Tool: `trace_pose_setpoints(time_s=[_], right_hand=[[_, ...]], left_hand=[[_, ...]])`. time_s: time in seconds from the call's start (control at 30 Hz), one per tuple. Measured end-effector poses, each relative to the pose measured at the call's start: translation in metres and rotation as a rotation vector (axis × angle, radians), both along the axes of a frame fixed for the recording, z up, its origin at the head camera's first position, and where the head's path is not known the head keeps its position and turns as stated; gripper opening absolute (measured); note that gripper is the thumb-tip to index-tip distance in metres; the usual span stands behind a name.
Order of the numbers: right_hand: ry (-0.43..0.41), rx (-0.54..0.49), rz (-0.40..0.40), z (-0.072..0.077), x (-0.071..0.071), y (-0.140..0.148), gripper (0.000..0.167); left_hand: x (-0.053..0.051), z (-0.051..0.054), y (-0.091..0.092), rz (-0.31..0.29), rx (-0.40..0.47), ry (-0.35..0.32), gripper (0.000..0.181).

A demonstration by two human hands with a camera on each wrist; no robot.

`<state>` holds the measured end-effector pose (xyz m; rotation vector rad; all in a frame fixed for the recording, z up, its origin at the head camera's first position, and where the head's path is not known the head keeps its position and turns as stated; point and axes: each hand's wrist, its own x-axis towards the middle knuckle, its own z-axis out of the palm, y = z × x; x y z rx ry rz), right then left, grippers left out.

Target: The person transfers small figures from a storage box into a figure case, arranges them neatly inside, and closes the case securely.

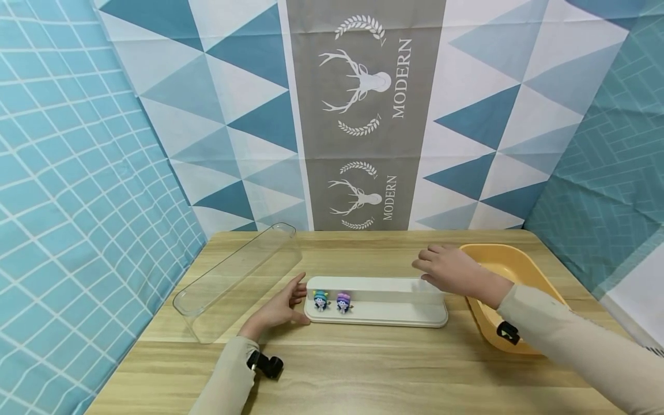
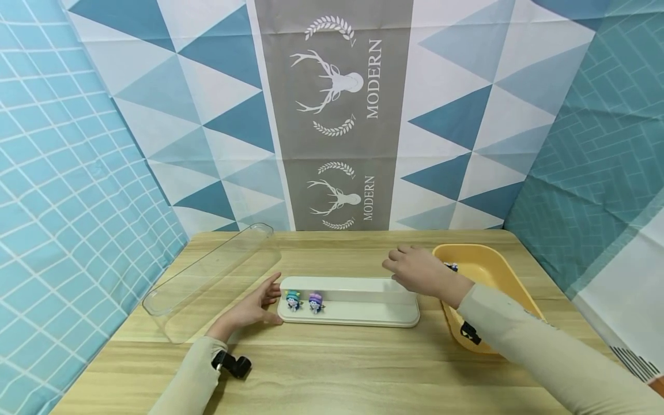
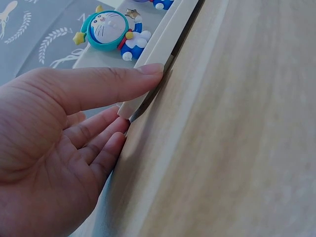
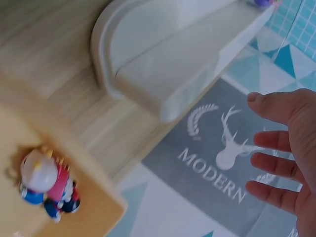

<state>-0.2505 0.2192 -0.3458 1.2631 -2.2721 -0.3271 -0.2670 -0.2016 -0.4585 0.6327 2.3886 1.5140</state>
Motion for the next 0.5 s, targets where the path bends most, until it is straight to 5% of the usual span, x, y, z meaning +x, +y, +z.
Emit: trace_pose_setpoints(time_s=[0.5], right_hand=[[0.063, 0.069, -0.049, 0.006, -0.025, 0.048, 0.025]], left_hand=[[0.002, 0.002, 0.000, -0.007, 0.002, -0.007, 0.115]])
